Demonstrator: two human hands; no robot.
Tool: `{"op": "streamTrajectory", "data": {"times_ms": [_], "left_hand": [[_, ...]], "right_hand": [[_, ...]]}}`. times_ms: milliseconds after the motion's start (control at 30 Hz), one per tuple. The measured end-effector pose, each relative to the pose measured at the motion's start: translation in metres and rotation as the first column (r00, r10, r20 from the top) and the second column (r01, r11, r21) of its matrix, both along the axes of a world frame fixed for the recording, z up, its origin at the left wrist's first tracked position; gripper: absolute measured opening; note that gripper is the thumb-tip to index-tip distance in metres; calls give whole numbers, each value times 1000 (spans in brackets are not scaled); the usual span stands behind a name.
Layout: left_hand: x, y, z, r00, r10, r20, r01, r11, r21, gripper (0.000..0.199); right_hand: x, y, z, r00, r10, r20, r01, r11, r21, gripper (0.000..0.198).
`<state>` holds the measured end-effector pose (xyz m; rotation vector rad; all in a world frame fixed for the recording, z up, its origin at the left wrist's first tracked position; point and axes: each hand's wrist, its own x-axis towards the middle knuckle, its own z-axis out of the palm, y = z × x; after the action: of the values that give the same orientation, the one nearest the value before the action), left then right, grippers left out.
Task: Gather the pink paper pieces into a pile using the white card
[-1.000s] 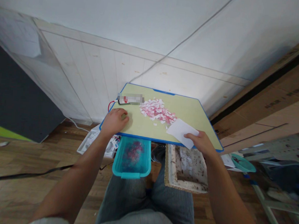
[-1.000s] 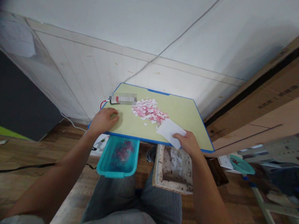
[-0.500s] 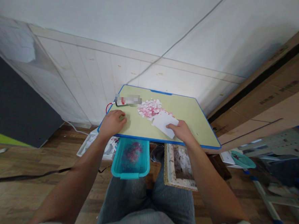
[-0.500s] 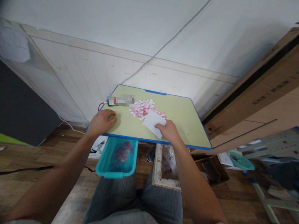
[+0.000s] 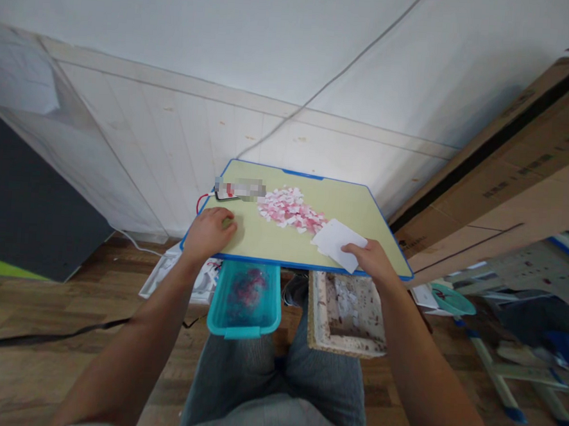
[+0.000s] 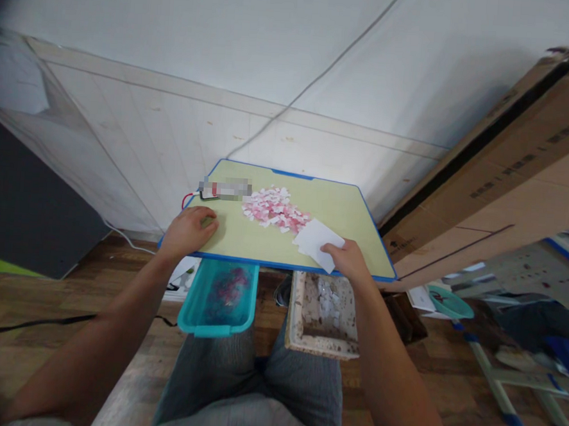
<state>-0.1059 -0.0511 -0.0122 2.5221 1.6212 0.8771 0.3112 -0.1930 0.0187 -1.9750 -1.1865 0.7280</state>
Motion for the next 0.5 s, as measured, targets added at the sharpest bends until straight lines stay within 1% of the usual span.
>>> {"op": "streamTrajectory", "data": {"times_ms": [133, 200, 333, 400, 500], "left_hand": [[0, 0, 1, 1000, -10, -3, 10, 1000, 16, 28], [0, 0, 1, 1000, -3, -11, 3, 1000, 6, 28], [0, 1, 0, 1000, -7, -26, 7, 1000, -3, 30], [0, 3, -1, 1000, -8, -29, 8, 1000, 4, 32], [0, 4, -3, 999, 3, -41, -3, 1000, -6, 33]], "right_hand": [[20, -25, -1, 995, -87, 39, 88, 996, -22, 35], [29, -36, -2, 991, -129, 26, 129, 992, -17, 34], [38, -53, -6, 982, -180, -60, 184, 980, 78, 38], [38, -60, -9, 981, -175, -82, 183, 978, 105, 39], [37, -69, -12, 992, -121, -48, 125, 988, 93, 40]]}}
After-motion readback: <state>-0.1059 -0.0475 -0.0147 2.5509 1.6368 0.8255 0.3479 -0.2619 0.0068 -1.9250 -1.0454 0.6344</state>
